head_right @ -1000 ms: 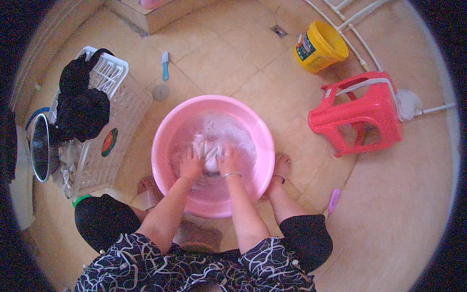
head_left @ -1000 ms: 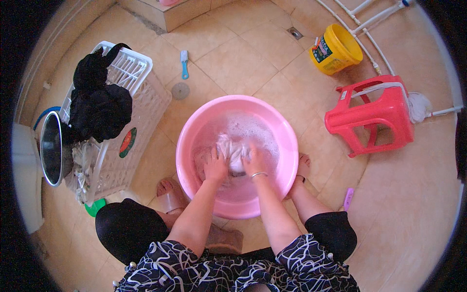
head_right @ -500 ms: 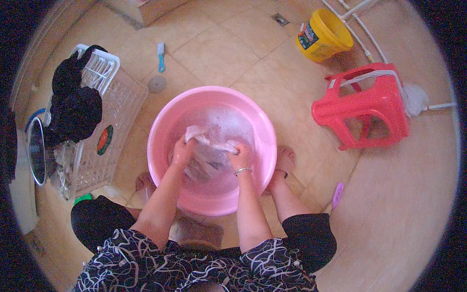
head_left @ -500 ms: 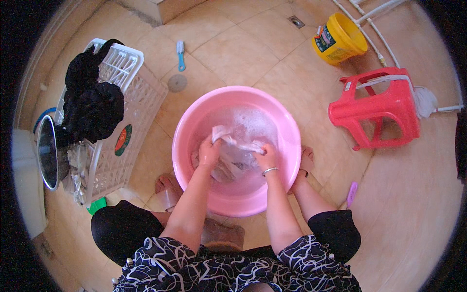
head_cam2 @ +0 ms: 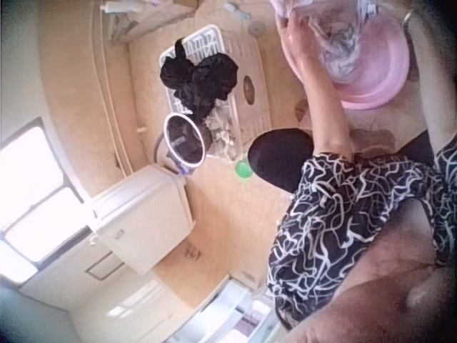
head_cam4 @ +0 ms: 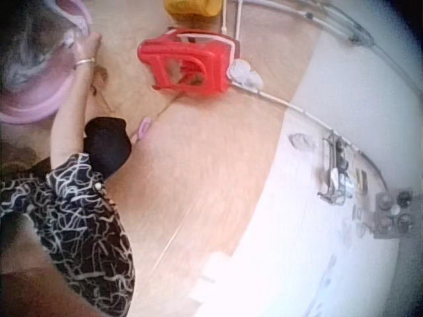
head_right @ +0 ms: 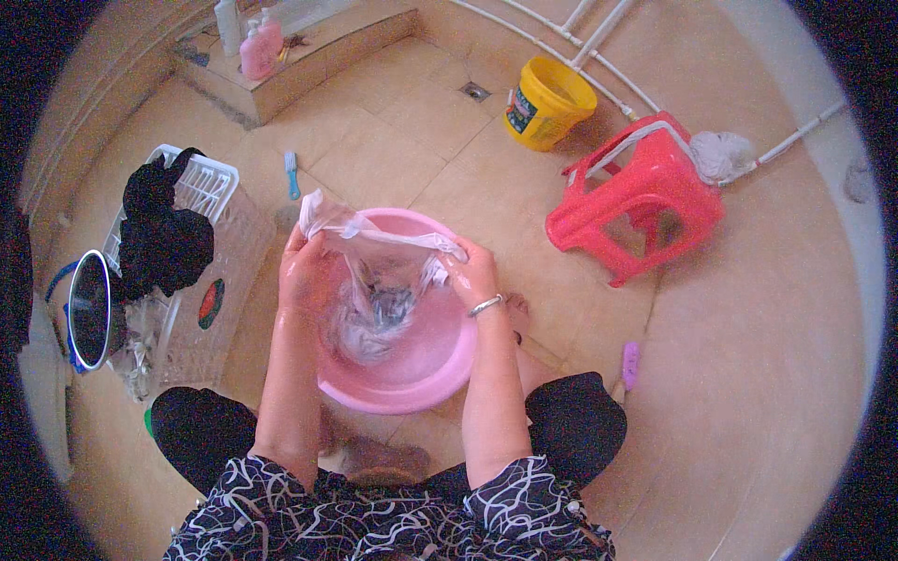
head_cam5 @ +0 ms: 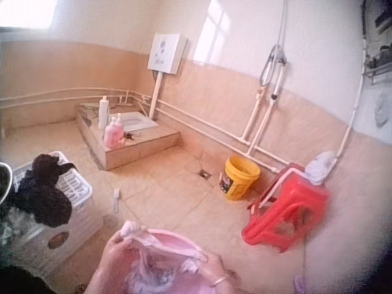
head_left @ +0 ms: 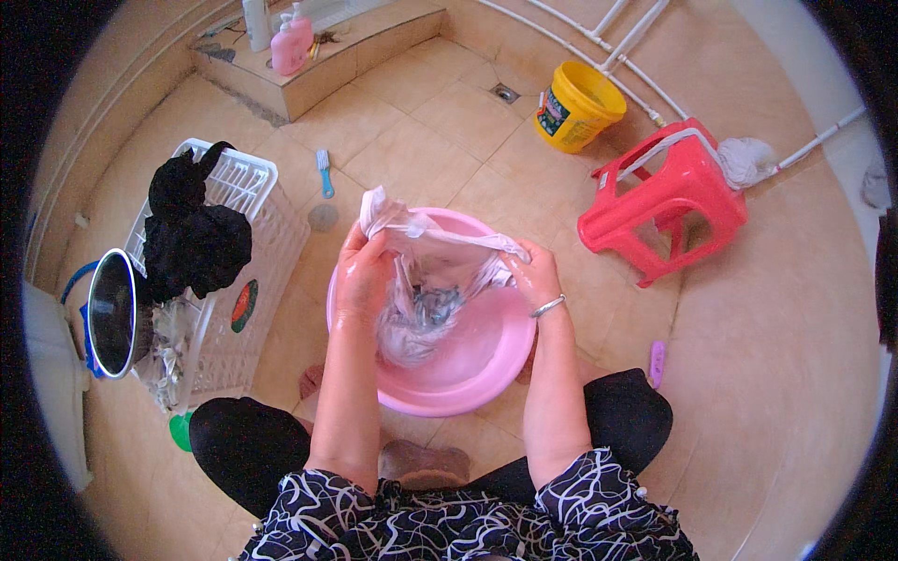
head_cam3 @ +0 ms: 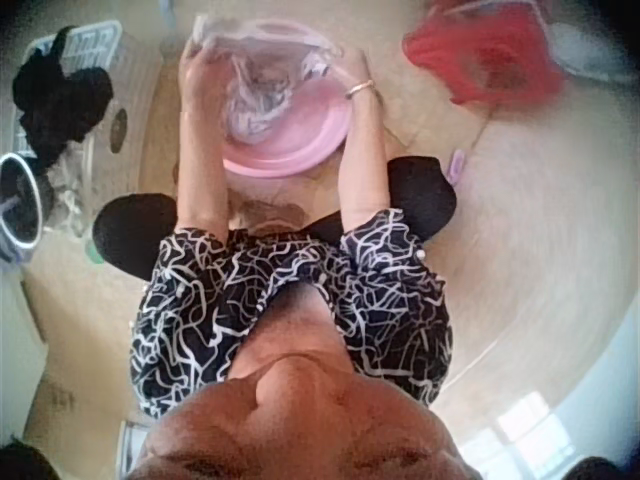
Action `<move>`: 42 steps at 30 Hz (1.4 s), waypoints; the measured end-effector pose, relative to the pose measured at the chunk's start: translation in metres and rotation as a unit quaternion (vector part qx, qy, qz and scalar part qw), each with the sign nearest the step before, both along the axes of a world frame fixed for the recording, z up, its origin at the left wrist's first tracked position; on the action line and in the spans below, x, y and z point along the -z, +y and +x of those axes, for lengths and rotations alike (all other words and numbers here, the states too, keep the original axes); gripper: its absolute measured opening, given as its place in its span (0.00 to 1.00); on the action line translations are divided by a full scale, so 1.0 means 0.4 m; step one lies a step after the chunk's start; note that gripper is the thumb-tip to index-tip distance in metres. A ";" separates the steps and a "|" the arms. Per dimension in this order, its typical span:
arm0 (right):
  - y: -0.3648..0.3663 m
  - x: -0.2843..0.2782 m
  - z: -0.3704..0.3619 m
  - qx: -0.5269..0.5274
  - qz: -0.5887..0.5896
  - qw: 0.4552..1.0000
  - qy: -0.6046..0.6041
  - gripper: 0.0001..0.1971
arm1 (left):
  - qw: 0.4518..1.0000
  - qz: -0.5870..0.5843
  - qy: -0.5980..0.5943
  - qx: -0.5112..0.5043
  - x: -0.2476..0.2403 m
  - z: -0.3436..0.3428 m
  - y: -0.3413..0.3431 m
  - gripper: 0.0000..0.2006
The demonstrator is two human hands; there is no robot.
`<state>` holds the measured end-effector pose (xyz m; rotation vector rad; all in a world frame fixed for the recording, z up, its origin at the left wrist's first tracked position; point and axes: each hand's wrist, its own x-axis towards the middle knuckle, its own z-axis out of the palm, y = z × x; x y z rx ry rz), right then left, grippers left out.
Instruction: The person sits on the floor and washes clothes by hand in a pink basin filled with soapy water. They scrub and rinse the garments, wring them out, and place them into a white laundry basket. The person also refills the basin with water from a tap.
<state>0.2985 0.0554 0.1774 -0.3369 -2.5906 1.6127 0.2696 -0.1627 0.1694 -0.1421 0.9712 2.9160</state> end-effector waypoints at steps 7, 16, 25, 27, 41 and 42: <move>0.001 0.209 0.099 -0.148 0.206 0.960 0.120 0.15 | 0.955 -0.230 -0.168 0.084 0.315 0.045 -0.105 0.12; -0.086 0.325 0.299 -0.366 0.214 0.864 -0.272 0.18 | 0.560 -0.823 -0.094 0.029 0.346 0.162 -0.049 0.18; -0.156 0.366 0.271 -0.186 0.269 0.865 -0.381 0.20 | 0.673 -0.709 -0.172 0.120 0.446 0.160 -0.016 0.23; -0.146 0.393 0.275 -0.192 0.317 0.834 -0.409 0.19 | 0.651 -0.717 -0.185 0.167 0.469 0.145 -0.009 0.21; -0.027 0.354 0.170 0.266 -0.356 0.842 -0.307 0.11 | 0.933 0.024 -0.355 -0.056 0.587 0.125 -0.147 0.10; -0.017 0.323 0.158 0.259 -0.409 0.831 -0.274 0.11 | 0.943 0.053 -0.323 -0.068 0.558 0.108 -0.139 0.10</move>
